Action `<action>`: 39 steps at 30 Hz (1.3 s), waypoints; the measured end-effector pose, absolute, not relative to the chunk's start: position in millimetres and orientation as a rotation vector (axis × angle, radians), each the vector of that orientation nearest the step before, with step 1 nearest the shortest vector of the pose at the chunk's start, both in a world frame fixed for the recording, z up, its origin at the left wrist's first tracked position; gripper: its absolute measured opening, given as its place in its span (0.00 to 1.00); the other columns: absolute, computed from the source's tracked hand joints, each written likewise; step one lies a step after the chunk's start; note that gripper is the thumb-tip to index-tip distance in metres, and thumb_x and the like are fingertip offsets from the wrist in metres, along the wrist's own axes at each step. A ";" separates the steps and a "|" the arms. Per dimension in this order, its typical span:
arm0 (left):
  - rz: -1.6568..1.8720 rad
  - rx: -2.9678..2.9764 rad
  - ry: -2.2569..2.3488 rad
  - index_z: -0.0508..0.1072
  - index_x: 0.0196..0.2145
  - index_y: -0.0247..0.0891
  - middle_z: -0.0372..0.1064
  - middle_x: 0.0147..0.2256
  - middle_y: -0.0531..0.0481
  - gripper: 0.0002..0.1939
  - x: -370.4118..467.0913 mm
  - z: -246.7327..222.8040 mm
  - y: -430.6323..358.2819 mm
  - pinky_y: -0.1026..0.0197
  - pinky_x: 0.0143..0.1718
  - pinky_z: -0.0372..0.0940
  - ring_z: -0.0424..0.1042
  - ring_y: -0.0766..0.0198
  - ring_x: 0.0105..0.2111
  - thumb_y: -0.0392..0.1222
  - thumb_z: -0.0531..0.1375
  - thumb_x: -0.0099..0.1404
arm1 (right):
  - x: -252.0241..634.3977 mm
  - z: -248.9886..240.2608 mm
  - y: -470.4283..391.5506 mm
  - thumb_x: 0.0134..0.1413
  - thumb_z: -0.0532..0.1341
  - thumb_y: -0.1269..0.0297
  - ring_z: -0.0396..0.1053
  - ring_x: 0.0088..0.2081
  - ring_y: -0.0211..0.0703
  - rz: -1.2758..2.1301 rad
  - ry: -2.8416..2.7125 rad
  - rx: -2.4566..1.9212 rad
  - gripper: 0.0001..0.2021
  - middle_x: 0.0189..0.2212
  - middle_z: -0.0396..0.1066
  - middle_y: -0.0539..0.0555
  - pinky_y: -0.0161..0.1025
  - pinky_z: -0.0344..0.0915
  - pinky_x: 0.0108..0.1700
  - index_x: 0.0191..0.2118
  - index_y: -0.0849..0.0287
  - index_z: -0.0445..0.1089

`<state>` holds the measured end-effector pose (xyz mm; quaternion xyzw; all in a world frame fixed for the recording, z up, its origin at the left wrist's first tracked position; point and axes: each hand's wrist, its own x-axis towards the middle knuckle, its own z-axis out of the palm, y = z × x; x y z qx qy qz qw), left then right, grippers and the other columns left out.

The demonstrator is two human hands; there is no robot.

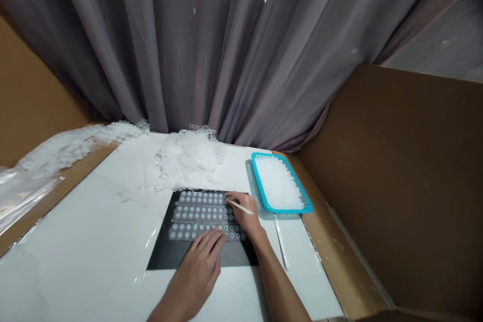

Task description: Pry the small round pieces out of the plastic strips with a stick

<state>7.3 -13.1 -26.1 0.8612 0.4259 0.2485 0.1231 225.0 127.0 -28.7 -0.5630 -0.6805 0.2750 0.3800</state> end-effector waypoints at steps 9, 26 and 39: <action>0.738 2.501 1.224 0.55 0.77 0.48 0.69 0.69 0.47 0.36 8.2 -27.4 -12.2 0.40 0.72 0.64 0.67 0.52 0.70 0.31 0.52 0.75 | 218.2 -33.0 133.3 0.63 0.66 0.54 0.79 0.37 0.50 0.571 -1.673 -1.542 0.11 0.34 0.84 0.53 0.39 0.68 0.40 0.32 0.52 0.78; 0.762 2.505 1.211 0.57 0.76 0.47 0.69 0.68 0.47 0.35 7.7 -24.2 -11.9 0.42 0.73 0.62 0.67 0.54 0.70 0.30 0.52 0.75 | 207.0 -23.5 143.6 0.58 0.70 0.51 0.76 0.31 0.47 0.634 -1.465 -1.469 0.16 0.28 0.82 0.51 0.37 0.66 0.34 0.26 0.52 0.71; 0.794 2.488 1.212 0.57 0.76 0.48 0.69 0.69 0.47 0.35 8.9 -23.2 -12.2 0.41 0.72 0.63 0.67 0.53 0.70 0.31 0.53 0.75 | 203.9 -19.1 133.8 0.58 0.71 0.52 0.83 0.43 0.56 0.881 -1.571 -1.254 0.14 0.39 0.86 0.58 0.50 0.77 0.46 0.26 0.51 0.73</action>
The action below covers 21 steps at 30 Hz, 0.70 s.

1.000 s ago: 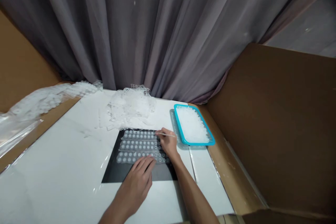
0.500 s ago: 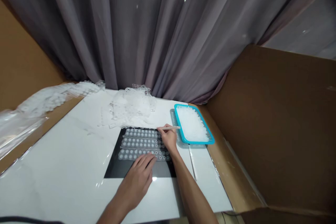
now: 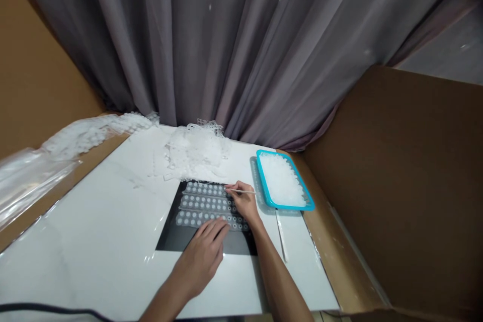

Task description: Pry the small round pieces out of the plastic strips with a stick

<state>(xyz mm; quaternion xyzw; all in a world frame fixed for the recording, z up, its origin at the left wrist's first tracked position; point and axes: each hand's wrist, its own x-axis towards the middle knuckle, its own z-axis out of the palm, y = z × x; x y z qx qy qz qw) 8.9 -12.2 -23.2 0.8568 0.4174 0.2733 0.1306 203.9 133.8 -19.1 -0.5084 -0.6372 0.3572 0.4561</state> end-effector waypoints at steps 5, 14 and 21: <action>0.790 2.481 1.209 0.57 0.76 0.47 0.68 0.69 0.46 0.35 8.6 -23.8 -12.4 0.40 0.73 0.62 0.67 0.53 0.70 0.31 0.52 0.75 | 207.4 -16.2 131.8 0.57 0.71 0.54 0.84 0.44 0.56 0.906 -1.581 -1.240 0.13 0.39 0.86 0.58 0.52 0.77 0.47 0.27 0.52 0.75; 0.783 2.471 1.213 0.57 0.76 0.49 0.68 0.69 0.47 0.35 8.6 -19.9 -12.7 0.40 0.73 0.63 0.67 0.52 0.70 0.31 0.52 0.75 | 208.2 -12.6 132.5 0.58 0.71 0.55 0.84 0.44 0.56 0.901 -1.620 -1.224 0.12 0.36 0.85 0.56 0.51 0.77 0.49 0.26 0.52 0.75; 0.748 2.463 1.212 0.57 0.76 0.48 0.67 0.70 0.47 0.35 8.3 -19.4 -12.8 0.39 0.73 0.62 0.66 0.52 0.71 0.31 0.52 0.75 | 205.4 -15.4 133.3 0.58 0.69 0.61 0.83 0.43 0.54 0.850 -1.656 -1.293 0.12 0.37 0.85 0.54 0.46 0.74 0.46 0.24 0.51 0.73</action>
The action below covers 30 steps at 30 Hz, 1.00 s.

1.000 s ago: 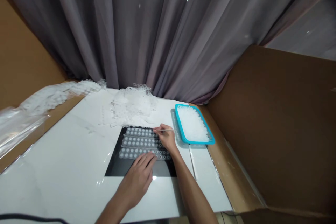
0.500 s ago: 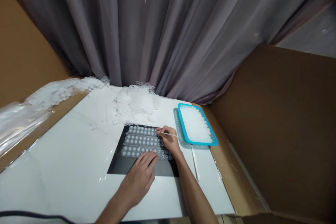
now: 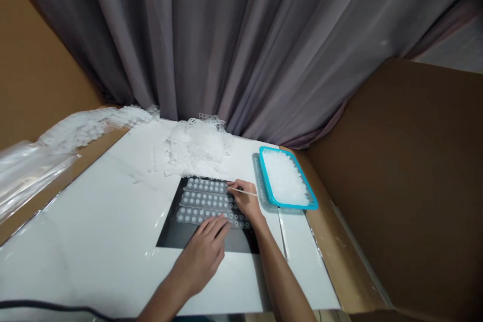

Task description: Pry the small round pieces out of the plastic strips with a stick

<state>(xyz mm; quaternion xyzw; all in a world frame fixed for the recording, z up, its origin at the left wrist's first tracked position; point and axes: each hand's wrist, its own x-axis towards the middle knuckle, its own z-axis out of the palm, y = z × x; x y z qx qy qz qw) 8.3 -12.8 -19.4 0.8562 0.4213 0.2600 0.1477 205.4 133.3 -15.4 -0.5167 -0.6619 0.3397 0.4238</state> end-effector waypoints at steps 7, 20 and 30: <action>0.727 2.460 1.221 0.61 0.73 0.45 0.67 0.70 0.47 0.32 8.7 -19.6 -13.2 0.41 0.74 0.60 0.64 0.52 0.72 0.30 0.52 0.74 | 200.4 -26.0 133.6 0.53 0.72 0.61 0.79 0.37 0.53 0.743 -1.583 -1.410 0.08 0.31 0.82 0.55 0.40 0.67 0.36 0.26 0.51 0.75; 0.765 2.465 1.227 0.60 0.74 0.45 0.68 0.69 0.46 0.31 9.6 -23.0 -13.0 0.42 0.74 0.60 0.64 0.52 0.72 0.32 0.52 0.76 | 191.5 -31.9 156.7 0.53 0.69 0.50 0.65 0.25 0.43 0.671 -1.384 -1.512 0.18 0.19 0.67 0.45 0.36 0.57 0.28 0.24 0.51 0.63; 0.797 2.494 1.237 0.61 0.73 0.45 0.68 0.69 0.45 0.31 8.5 -22.8 -15.2 0.42 0.73 0.61 0.66 0.52 0.71 0.32 0.53 0.75 | 202.9 -13.8 138.4 0.57 0.71 0.49 0.79 0.38 0.52 0.836 -1.522 -1.288 0.18 0.33 0.83 0.55 0.44 0.73 0.42 0.26 0.52 0.67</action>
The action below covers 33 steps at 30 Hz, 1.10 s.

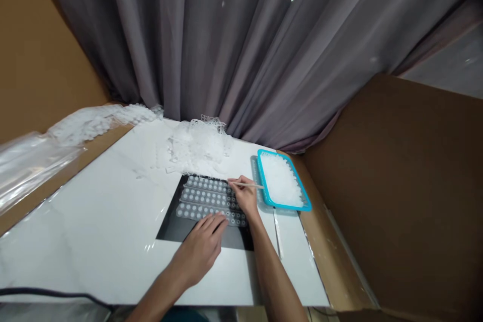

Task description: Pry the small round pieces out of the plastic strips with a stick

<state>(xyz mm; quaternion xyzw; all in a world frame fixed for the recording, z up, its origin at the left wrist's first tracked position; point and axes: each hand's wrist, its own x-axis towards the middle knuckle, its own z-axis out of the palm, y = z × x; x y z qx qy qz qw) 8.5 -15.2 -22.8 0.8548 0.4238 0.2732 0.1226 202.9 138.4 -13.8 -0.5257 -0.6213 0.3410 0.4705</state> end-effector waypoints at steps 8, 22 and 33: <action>0.788 2.496 1.223 0.61 0.73 0.44 0.68 0.69 0.44 0.32 8.9 -23.5 -14.6 0.41 0.73 0.60 0.65 0.51 0.71 0.31 0.53 0.75 | 208.6 -21.1 122.6 0.61 0.72 0.54 0.82 0.42 0.52 0.925 -1.623 -1.192 0.15 0.39 0.85 0.58 0.48 0.76 0.47 0.27 0.52 0.72; 0.763 2.499 1.237 0.61 0.73 0.44 0.68 0.69 0.45 0.32 8.4 -23.2 -15.0 0.42 0.73 0.61 0.65 0.52 0.71 0.31 0.54 0.75 | 211.9 -25.6 117.1 0.63 0.68 0.62 0.82 0.46 0.54 0.825 -1.766 -1.248 0.10 0.43 0.85 0.56 0.51 0.74 0.52 0.29 0.51 0.75; 0.757 2.484 1.229 0.58 0.75 0.45 0.67 0.70 0.45 0.34 9.2 -24.7 -14.7 0.41 0.74 0.61 0.65 0.51 0.72 0.32 0.53 0.75 | 198.4 -29.7 124.6 0.63 0.67 0.60 0.78 0.37 0.48 0.746 -1.648 -1.386 0.12 0.34 0.83 0.53 0.41 0.71 0.43 0.28 0.52 0.70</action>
